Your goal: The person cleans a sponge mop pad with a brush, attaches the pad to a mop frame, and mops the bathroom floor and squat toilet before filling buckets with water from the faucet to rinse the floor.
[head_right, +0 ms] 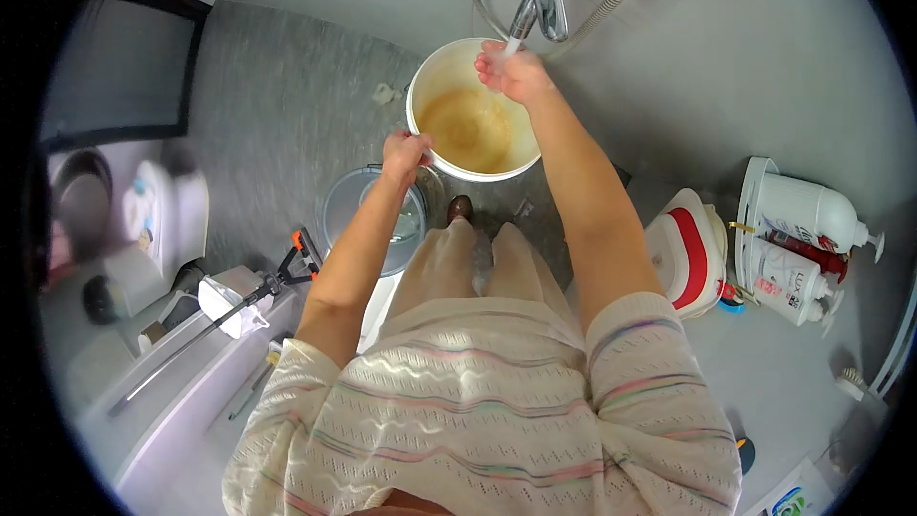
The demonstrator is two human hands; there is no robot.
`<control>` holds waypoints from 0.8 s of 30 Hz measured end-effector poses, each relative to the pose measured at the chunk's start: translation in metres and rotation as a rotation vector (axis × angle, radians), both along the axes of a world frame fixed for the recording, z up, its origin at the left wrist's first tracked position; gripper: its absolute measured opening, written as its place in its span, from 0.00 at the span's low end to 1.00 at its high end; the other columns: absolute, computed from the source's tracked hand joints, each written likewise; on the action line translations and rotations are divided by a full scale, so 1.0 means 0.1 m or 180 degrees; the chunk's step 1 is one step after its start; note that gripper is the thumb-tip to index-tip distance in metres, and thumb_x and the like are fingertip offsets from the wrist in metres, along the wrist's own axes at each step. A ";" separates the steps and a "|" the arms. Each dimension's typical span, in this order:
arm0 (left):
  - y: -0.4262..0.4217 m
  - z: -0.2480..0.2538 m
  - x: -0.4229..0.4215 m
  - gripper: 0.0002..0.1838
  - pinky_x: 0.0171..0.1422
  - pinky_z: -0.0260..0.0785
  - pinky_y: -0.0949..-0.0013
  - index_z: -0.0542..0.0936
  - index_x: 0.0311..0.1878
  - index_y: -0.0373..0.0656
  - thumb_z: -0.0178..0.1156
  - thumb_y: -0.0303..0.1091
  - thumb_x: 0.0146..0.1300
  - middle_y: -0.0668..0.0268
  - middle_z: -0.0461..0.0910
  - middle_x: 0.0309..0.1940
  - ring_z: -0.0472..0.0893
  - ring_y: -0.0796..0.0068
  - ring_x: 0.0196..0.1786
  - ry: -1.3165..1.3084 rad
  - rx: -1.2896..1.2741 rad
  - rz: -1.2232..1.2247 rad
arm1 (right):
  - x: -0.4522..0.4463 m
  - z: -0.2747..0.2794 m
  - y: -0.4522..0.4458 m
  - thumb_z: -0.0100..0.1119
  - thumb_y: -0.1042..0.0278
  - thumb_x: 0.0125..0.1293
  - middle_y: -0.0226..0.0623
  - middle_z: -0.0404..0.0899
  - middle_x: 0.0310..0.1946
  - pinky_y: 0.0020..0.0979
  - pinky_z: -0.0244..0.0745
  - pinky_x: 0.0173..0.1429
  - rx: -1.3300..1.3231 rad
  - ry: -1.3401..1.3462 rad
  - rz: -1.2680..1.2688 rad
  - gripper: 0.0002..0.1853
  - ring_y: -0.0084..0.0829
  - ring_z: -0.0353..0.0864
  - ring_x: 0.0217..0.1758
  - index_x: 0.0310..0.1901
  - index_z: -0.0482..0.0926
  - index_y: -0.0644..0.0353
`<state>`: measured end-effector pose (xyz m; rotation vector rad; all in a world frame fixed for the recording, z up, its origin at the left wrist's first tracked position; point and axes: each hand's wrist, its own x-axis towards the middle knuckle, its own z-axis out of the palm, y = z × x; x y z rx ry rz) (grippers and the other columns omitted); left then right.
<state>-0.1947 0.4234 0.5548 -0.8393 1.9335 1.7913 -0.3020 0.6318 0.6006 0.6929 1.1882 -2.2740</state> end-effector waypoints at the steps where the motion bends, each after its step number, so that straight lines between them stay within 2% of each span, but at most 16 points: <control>1: -0.01 0.00 -0.01 0.16 0.19 0.68 0.71 0.72 0.33 0.30 0.60 0.26 0.37 0.59 0.75 0.25 0.75 0.70 0.22 -0.0031 0.0019 0.0019 | 0.00 0.06 -0.01 0.53 0.76 0.58 0.37 0.73 0.27 0.28 0.71 0.28 -0.0035 0.0056 0.0060 0.08 0.29 0.74 0.27 0.40 0.70 0.63; 5: -0.04 0.04 -0.05 0.19 0.20 0.69 0.71 0.70 0.35 0.29 0.61 0.25 0.36 0.57 0.75 0.28 0.77 0.68 0.25 -0.0091 0.0052 0.0072 | -0.06 0.09 0.01 0.54 0.76 0.57 0.34 0.73 0.26 0.24 0.65 0.24 -0.0039 -0.0055 -0.0030 0.09 0.25 0.71 0.24 0.40 0.72 0.62; 8: -0.05 0.04 -0.05 0.19 0.20 0.70 0.71 0.71 0.36 0.30 0.61 0.24 0.37 0.57 0.75 0.29 0.77 0.68 0.26 -0.0118 0.0088 0.0044 | -0.01 -0.01 0.17 0.55 0.77 0.55 0.32 0.73 0.27 0.22 0.62 0.23 0.0136 0.0191 0.0392 0.12 0.24 0.70 0.22 0.42 0.72 0.62; 11: -0.04 0.03 -0.05 0.17 0.19 0.69 0.72 0.72 0.35 0.31 0.60 0.25 0.38 0.59 0.75 0.26 0.75 0.70 0.22 -0.0125 0.0187 0.0052 | 0.00 -0.02 0.13 0.53 0.77 0.55 0.33 0.73 0.29 0.25 0.66 0.28 0.0539 -0.0026 0.0139 0.13 0.26 0.72 0.26 0.44 0.72 0.62; 15: -0.05 -0.12 -0.05 0.15 0.19 0.68 0.73 0.73 0.34 0.32 0.59 0.25 0.39 0.62 0.74 0.23 0.75 0.72 0.20 -0.0167 0.0387 0.0003 | 0.09 0.13 0.16 0.52 0.78 0.54 0.36 0.73 0.33 0.30 0.69 0.36 -0.0252 0.0097 0.0039 0.15 0.30 0.74 0.33 0.46 0.70 0.62; 18: 0.03 -0.05 -0.03 0.11 0.19 0.69 0.71 0.74 0.27 0.29 0.60 0.23 0.36 0.59 0.75 0.22 0.75 0.70 0.21 -0.0190 0.0373 0.0128 | 0.15 0.16 0.19 0.53 0.76 0.54 0.37 0.73 0.34 0.31 0.70 0.41 -0.0746 0.0483 0.0193 0.16 0.32 0.75 0.38 0.47 0.69 0.63; 21: 0.08 -0.20 0.00 0.09 0.18 0.68 0.71 0.74 0.24 0.29 0.59 0.23 0.36 0.59 0.74 0.20 0.75 0.70 0.19 -0.0189 0.0356 0.0155 | 0.10 0.12 0.28 0.54 0.74 0.54 0.38 0.73 0.36 0.31 0.70 0.43 -0.1132 0.0891 0.0386 0.18 0.33 0.75 0.41 0.48 0.68 0.64; 23: 0.06 -0.25 0.00 0.12 0.19 0.68 0.72 0.74 0.29 0.30 0.59 0.24 0.38 0.61 0.74 0.22 0.74 0.72 0.20 -0.0251 0.0408 -0.0012 | 0.08 0.07 0.34 0.53 0.73 0.56 0.39 0.73 0.37 0.32 0.71 0.44 -0.1547 0.1033 0.0693 0.18 0.35 0.75 0.42 0.48 0.67 0.64; 24: 0.07 -0.27 0.01 0.13 0.19 0.68 0.73 0.74 0.32 0.31 0.59 0.24 0.39 0.61 0.74 0.23 0.74 0.73 0.21 -0.0283 0.0443 -0.0111 | 0.14 0.15 0.30 0.53 0.73 0.57 0.39 0.73 0.37 0.32 0.71 0.45 -0.1168 0.1001 0.0578 0.17 0.35 0.75 0.43 0.48 0.67 0.64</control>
